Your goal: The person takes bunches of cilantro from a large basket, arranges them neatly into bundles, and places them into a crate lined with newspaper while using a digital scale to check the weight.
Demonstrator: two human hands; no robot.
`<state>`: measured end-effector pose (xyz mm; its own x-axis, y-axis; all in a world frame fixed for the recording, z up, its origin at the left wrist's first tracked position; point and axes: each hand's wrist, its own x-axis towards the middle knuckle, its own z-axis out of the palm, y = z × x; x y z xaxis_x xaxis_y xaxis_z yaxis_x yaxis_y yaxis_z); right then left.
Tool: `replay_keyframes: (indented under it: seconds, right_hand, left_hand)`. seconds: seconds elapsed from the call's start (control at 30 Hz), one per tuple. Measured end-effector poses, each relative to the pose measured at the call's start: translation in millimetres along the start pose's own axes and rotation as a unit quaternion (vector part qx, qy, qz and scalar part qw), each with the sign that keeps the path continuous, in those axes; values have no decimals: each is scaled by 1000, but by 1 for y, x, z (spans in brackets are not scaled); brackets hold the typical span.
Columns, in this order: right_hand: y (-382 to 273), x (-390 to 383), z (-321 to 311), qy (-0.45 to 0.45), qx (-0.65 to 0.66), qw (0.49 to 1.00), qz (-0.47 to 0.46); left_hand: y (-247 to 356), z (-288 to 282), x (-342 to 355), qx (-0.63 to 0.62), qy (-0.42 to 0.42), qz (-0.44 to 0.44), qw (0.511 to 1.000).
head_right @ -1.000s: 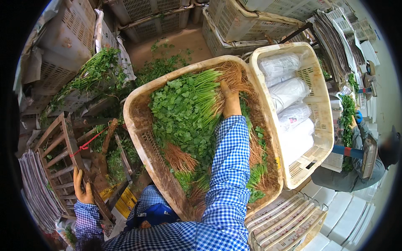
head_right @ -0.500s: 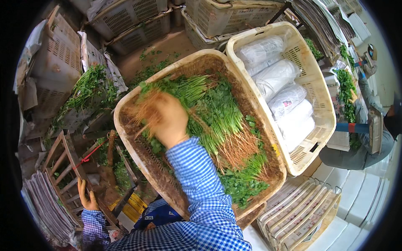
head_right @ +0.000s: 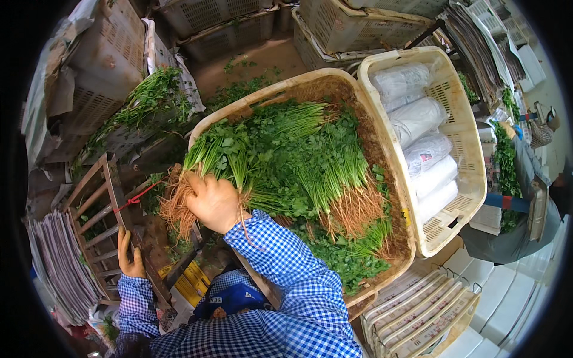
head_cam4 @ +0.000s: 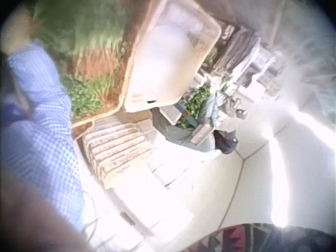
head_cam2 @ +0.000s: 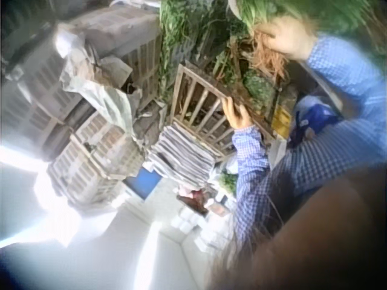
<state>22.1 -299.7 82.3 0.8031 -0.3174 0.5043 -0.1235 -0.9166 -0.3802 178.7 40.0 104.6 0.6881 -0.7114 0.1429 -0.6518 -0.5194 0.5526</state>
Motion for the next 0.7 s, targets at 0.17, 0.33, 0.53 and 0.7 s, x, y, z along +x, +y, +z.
replay_keyframes:
  seconds: [0.17, 0.33, 0.53, 0.7]
  right_hand:
    - [9, -3, 4, -53, -60, 997, 13]
    - [20, -2, -59, 93, -28, 995, 14]
    - [-63, -1, -166, 29, 26, 999, 30]
    - [-107, 9, -206, -50, 58, 997, 4]
  left_hand:
    - [5, -1, 1, 9, 8, -1, 1000]
    - [3, -4, -1, 22, 17, 3, 1000]
    - [9, -6, 4, 51, 13, 25, 998]
    - [7, -5, 4, 20, 29, 43, 998]
